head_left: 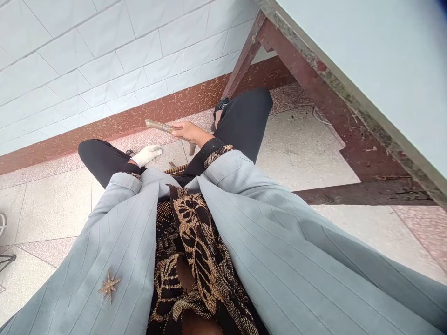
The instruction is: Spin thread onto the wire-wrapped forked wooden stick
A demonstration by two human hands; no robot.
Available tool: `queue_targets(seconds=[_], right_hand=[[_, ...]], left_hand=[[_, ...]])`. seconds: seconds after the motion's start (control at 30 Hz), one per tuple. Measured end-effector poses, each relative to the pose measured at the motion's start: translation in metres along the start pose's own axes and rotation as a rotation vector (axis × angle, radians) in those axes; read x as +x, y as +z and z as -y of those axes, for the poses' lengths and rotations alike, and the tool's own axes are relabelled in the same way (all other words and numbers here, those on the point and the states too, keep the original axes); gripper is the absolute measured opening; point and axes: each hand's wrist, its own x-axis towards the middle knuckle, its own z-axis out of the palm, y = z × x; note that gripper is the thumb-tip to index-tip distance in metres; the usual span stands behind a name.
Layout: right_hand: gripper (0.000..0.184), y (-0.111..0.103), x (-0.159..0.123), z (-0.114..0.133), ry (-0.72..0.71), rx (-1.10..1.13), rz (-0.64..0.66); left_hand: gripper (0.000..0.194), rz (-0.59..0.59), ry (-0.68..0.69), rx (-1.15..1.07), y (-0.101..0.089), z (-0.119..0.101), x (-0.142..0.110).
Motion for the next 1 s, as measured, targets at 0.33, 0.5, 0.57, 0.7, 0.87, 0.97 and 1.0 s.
queue_targets(seconds=[0.33,0.5,0.57,0.7,0.87,0.97,1.0], right_hand=[[0.027,0.0,-0.003,0.006,0.176,-0.353,-0.004],[0.019,0.002,-0.003,0.002,0.18,-0.111,0.034],[0.021,0.002,-0.003,0.001,0.179,-0.061,0.047],[0.035,0.001,-0.001,0.0,0.163,-0.282,0.037],[0.038,0.006,0.001,-0.004,0.17,-0.891,0.105],[0.036,0.007,0.003,-0.008,0.155,-0.936,0.201],[0.037,0.006,0.003,-0.01,0.148,-0.947,0.239]], left_hand=[[0.013,-0.039,0.013,0.121,0.001,0.003,0.002],[0.012,-0.037,-0.078,0.307,0.0,0.001,0.004],[0.015,-0.045,-0.095,0.338,-0.002,-0.002,0.004],[0.02,-0.078,-0.081,0.403,-0.002,-0.006,0.003],[0.028,-0.021,0.051,0.528,-0.002,-0.008,0.0],[0.028,-0.037,0.107,0.536,-0.002,-0.006,0.0],[0.027,-0.065,0.113,0.517,-0.003,-0.004,0.0]])
